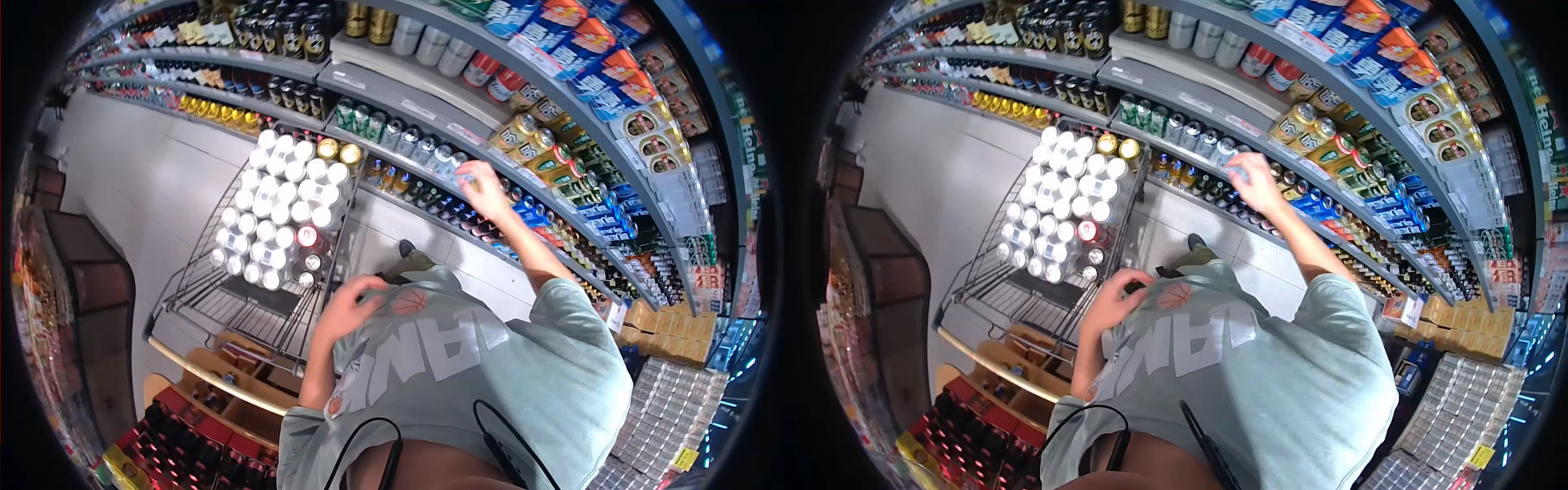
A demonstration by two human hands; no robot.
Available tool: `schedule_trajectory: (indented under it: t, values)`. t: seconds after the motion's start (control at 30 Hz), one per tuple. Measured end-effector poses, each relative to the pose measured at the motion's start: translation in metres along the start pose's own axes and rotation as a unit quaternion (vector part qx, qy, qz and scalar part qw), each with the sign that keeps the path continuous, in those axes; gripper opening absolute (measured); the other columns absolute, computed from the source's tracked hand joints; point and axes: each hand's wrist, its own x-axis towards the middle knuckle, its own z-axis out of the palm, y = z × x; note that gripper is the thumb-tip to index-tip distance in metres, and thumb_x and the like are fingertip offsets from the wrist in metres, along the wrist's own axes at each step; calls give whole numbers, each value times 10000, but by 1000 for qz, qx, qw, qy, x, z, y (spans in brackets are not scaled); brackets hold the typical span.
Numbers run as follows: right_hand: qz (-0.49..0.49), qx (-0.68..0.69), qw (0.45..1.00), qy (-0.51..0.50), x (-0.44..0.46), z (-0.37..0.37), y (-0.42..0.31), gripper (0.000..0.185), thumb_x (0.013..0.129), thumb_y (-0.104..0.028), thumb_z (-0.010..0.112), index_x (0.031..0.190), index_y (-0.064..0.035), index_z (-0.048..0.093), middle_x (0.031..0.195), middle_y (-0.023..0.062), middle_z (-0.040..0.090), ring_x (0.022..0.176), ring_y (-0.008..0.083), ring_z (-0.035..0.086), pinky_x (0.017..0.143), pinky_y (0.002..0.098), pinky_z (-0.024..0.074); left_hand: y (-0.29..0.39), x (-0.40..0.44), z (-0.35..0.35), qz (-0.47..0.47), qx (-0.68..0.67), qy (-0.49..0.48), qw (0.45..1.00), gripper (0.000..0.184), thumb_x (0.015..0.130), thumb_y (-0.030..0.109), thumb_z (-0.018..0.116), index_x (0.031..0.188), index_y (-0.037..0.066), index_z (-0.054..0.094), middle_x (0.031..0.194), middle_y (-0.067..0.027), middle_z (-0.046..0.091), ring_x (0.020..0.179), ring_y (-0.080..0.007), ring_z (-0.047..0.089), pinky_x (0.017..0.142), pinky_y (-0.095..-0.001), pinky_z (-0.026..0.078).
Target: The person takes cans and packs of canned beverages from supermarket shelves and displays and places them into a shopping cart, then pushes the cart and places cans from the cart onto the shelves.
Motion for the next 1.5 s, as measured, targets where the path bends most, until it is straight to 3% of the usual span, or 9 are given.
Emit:
schedule_trajectory:
  t: [0.1,0.27,0.37,0.43,0.47,0.57,0.87,1.2,1.5]
  values:
    - [18,-63,996,62,39,-107,42,233,882,-175,661,1065,-31,654,1106,148,646,1126,342,567,987,421,445,38,65,43,1,-97,-210,973,314,934,42,593,1247,29,620,1193,-98,664,1140,-224,610,987,-333,462]
    - [192,-87,977,-33,67,-205,120,499,904,-343,660,1298,-48,573,1272,195,611,1208,362,551,1015,422,437,72,137,92,-6,-109,-284,953,344,992,86,538,1331,41,581,1278,-99,629,1206,-223,571,1043,-332,423]
    - [119,-148,975,-116,70,-212,157,715,884,-444,676,1446,-67,446,1412,235,516,1308,378,491,1081,417,401,73,168,114,-12,-99,-313,945,383,1033,170,507,1392,42,536,1379,-124,564,1305,-239,486,1106,-341,360]
    - [57,-174,965,-187,70,-208,168,972,814,-448,750,1568,-99,244,1592,228,278,1483,371,248,1204,408,237,71,183,134,54,-40,-336,939,447,1029,144,499,1464,47,468,1475,-130,488,1409,-259,387,1153,-368,300]
    - [33,-144,974,-172,68,-199,182,1088,742,-476,819,1574,-114,221,1579,263,274,1462,430,257,1201,442,242,67,190,144,35,-63,-343,937,469,1029,159,496,1485,59,446,1515,-133,446,1437,-275,347,1174,-379,257]
    - [20,-167,970,-175,71,-191,189,1128,722,-469,836,1581,-119,194,1576,272,271,1463,437,249,1196,451,250,73,209,172,49,-52,-308,949,476,1022,142,498,1490,74,446,1534,-127,426,1446,-276,335,1175,-383,254]
    - [1,-119,985,-126,63,-182,184,763,773,-320,828,1402,-38,500,1338,220,578,1222,381,554,1043,418,437,83,199,202,-7,-144,-213,966,476,1041,189,494,1493,54,434,1481,-125,491,1351,-232,454,1111,-330,335]
    - [62,-34,980,-187,51,-178,131,716,853,-202,781,1471,-130,427,1270,228,627,1174,394,605,939,444,494,45,97,175,-57,-246,-43,967,471,992,129,550,1450,37,494,1359,-95,591,1243,-174,530,1042,-309,406]
    - [-262,-131,945,-145,85,-127,-13,779,687,-306,870,1372,-117,551,1116,118,662,990,304,641,855,420,512,-11,20,124,-163,-253,178,937,385,1047,227,521,1382,38,544,1199,-57,658,1093,-119,564,993,-286,428]
